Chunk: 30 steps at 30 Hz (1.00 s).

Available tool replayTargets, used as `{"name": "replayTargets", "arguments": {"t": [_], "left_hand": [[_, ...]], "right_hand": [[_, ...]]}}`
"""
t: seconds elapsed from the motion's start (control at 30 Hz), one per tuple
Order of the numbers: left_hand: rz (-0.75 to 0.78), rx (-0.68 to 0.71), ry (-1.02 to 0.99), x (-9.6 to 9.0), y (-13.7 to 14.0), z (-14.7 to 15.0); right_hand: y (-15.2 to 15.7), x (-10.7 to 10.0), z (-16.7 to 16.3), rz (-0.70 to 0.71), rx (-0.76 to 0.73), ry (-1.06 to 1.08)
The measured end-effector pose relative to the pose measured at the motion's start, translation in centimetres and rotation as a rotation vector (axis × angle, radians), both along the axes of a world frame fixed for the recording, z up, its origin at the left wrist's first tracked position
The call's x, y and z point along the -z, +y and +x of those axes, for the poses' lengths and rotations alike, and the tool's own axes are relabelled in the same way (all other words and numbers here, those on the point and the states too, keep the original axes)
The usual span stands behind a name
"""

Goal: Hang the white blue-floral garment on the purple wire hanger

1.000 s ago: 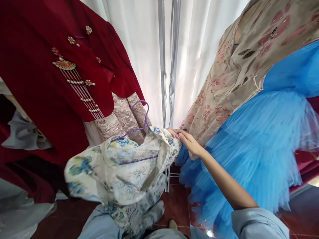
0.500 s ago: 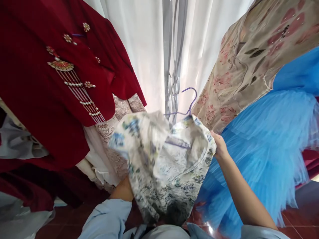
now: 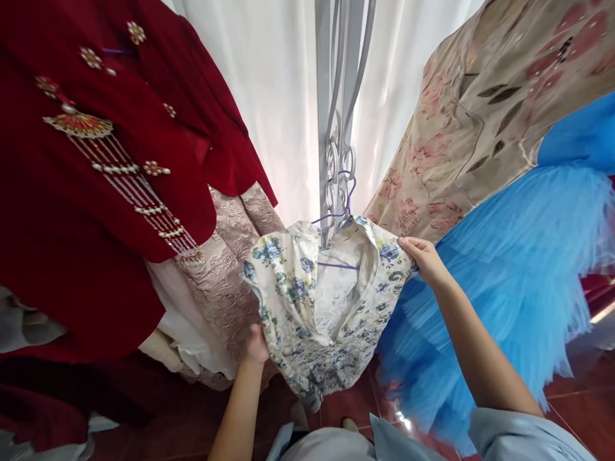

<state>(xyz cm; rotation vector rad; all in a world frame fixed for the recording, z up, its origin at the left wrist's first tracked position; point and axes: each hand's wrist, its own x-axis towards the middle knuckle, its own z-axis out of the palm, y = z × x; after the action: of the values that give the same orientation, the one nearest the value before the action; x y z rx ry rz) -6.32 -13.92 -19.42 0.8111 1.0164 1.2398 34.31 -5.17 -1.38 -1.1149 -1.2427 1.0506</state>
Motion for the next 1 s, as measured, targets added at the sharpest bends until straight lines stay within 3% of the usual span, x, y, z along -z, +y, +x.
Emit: {"name": "replayTargets", "arguments": {"t": [0.13, 0.2, 0.27, 0.33, 0.4, 0.43, 0.5, 0.63, 0.8, 1.0], "left_hand": [[-0.128, -0.063, 0.025, 2.3, -0.4, 1.3], [-0.128, -0.165, 0.027, 3.1, -0.3, 2.7], [-0.107, -0.253, 0.013, 3.5, -0.3, 3.9], [-0.092, -0.297, 0.021, 3.4, -0.4, 4.7], [-0.081, -0.317, 0.039, 3.1, -0.9, 5.1], [-0.076, -0.323, 0.051, 2.9, -1.2, 5.2], [-0.066, -0.342, 0.079, 2.5, -1.8, 5.3], [-0.039, -0.374, 0.139, 2.0, -3.0, 5.8], [-0.034, -0.410, 0.172, 1.8, -4.1, 6.4], [0.004, -0.438, 0.148, 1.4, -5.8, 7.1]], "right_hand": [[0.2, 4.6, 1.7, 0.227, 0.344, -0.021], [-0.5, 8.2, 0.7, 0.264, 0.568, 0.072], [-2.2, 12.4, -1.8, 0.228, 0.689, 0.157], [-4.4, 16.9, -5.2, 0.135, 0.582, 0.063], [-6.6, 20.9, -8.6, 0.086, 0.291, -0.118], [-7.5, 22.5, -10.1, 0.080, 0.152, -0.232], [-8.4, 24.9, -12.2, 0.026, 0.028, -0.364], [-7.6, 26.7, -14.1, -0.069, -0.076, -0.402], [-6.3, 27.0, -15.6, -0.075, -0.127, -0.314], [-7.4, 27.0, -16.9, -0.091, -0.188, -0.240]]}}
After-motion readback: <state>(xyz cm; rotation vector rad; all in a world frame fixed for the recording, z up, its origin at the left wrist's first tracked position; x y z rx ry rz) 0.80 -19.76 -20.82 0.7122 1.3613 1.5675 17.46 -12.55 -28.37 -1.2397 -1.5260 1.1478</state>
